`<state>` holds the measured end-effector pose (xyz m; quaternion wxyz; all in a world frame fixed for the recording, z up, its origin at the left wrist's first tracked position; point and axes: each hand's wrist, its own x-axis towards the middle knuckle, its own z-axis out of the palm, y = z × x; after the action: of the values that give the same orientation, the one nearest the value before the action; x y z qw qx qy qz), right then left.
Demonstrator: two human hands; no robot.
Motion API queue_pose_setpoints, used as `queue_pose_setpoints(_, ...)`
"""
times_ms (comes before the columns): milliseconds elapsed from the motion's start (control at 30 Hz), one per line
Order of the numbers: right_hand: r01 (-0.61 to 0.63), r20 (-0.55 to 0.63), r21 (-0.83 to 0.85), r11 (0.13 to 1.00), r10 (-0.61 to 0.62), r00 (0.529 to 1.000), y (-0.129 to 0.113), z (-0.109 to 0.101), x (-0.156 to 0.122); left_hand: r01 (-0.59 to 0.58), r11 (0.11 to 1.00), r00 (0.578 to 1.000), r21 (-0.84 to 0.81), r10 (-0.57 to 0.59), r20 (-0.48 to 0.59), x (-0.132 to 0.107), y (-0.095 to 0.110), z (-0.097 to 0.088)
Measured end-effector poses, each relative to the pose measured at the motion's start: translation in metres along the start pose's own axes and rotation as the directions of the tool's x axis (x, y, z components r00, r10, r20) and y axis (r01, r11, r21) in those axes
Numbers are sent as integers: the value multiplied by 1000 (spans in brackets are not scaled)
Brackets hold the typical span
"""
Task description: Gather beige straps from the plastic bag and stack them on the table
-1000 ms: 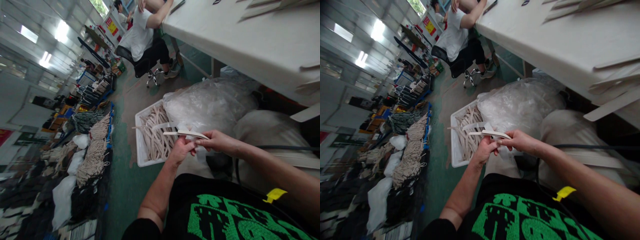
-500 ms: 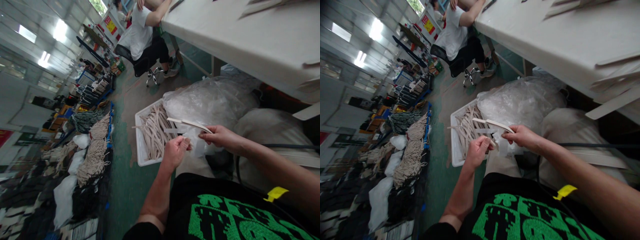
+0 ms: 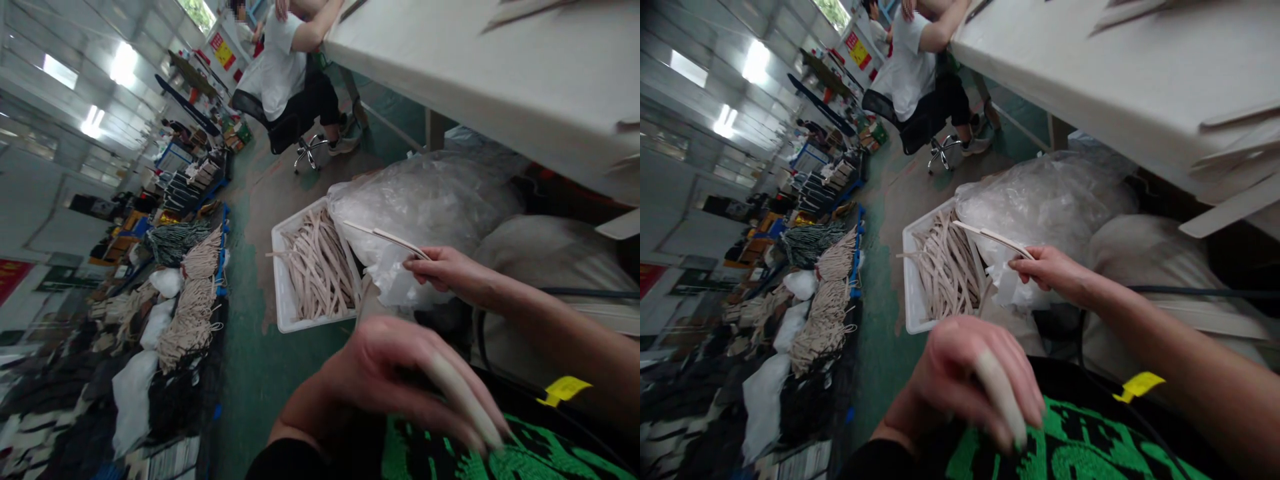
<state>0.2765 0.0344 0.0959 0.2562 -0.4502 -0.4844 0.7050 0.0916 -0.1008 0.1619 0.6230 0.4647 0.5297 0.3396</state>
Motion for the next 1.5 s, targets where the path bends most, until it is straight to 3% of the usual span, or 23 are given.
queue_pose_setpoints(100, -10, 21, 15, 1000, 9, 1000, -2, 0, 1, -143, 982, 959, 125, 169, -226, 36, -5, -10)
queue_pose_setpoints(167, -14, 28, 21, 1000, 14, 1000, -1, 0, 2, -163, 970, 923, 179, 214, -321, 61, -22, -16)
queue_pose_setpoints(267, 1, 3, 22, 1000, -1, 1000, 2, 0, 5, -48, 998, 977, 30, 53, -206, 83, -56, -20)
queue_pose_setpoints(333, 8, -41, 17, 1000, -7, 999, 4, -1, 6, 50, 995, 990, -80, -61, -130, 85, -73, -18)
queue_pose_setpoints(500, 3, -121, -15, 1000, -4, 993, 6, -2, 9, 161, 973, 981, -164, -176, -82, 70, -83, -16)
queue_pose_setpoints(767, 21, -164, -101, 995, -37, 986, 7, -2, 9, 317, 949, 940, -5, -313, 135, 60, -96, -26)
queue_pose_setpoints(900, 23, -172, -154, 988, -50, 984, 9, -1, 9, 309, 945, 935, 106, -322, 150, 60, -92, -23)
queue_pose_setpoints(1000, 32, -172, -168, 985, -62, 983, 9, -1, 9, 306, 952, 950, -8, -305, 64, 62, -90, -21)
queue_pose_setpoints(1133, 43, -102, -172, 984, -61, 993, 9, -2, 6, 207, 854, 934, -477, -317, -162, 70, -88, -33)
queue_pose_setpoints(1233, 66, -3, -131, 989, -67, 998, 6, -2, 2, 22, 729, 881, -684, -337, -332, 78, -80, -52)
queue_pose_setpoints(1367, 65, 120, -164, 984, -45, 992, 1, -1, -2, -209, 606, 759, -767, -394, -519, 89, -63, -73)
queue_pose_setpoints(1500, 85, 130, -234, 969, -56, 990, 1, 0, -3, -323, 532, 693, -783, -431, -579, 94, -54, -82)
